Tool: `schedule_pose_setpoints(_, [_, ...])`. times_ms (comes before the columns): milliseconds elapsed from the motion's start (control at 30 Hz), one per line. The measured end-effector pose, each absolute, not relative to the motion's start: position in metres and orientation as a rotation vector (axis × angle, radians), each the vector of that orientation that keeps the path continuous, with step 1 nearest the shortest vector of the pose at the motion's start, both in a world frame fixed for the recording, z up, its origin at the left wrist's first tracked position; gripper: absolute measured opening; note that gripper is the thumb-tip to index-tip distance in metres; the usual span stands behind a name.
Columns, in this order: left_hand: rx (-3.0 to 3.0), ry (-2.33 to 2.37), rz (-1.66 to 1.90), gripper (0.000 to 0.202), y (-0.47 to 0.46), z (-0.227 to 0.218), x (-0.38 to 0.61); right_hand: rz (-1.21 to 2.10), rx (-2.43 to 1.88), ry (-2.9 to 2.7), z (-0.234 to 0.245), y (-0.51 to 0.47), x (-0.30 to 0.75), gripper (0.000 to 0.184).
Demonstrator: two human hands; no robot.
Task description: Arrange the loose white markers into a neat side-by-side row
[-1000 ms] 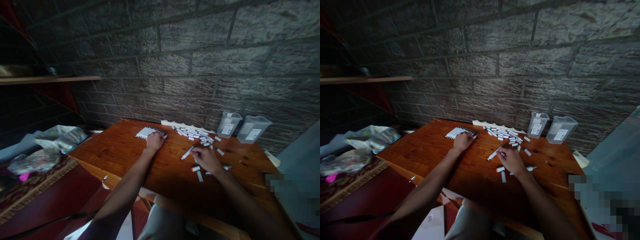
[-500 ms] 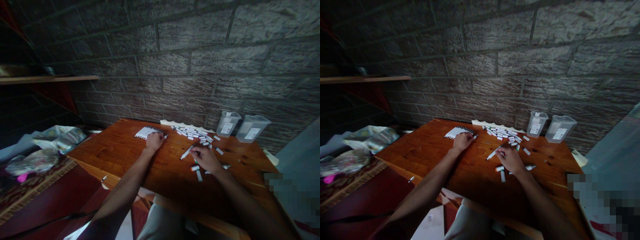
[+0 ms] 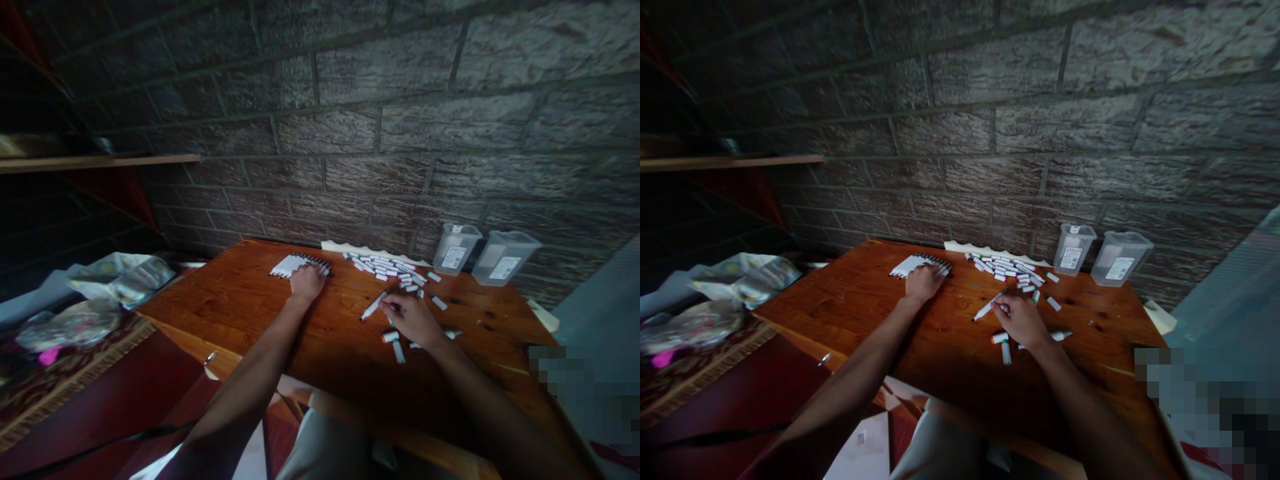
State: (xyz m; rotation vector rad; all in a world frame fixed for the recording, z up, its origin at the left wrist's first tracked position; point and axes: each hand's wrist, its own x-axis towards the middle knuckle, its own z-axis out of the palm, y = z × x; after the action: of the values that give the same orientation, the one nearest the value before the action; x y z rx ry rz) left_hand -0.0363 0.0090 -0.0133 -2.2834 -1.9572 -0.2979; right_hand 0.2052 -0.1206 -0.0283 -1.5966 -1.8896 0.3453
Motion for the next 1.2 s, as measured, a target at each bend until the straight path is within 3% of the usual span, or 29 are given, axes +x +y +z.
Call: schedule_pose_setpoints(1200, [-2.251,-1.984,-0.305,0.040,0.0118,-0.0181,-0.0351,0.354,-1.557,-1.888,-0.0282,-0.1201,0.2047,0.030])
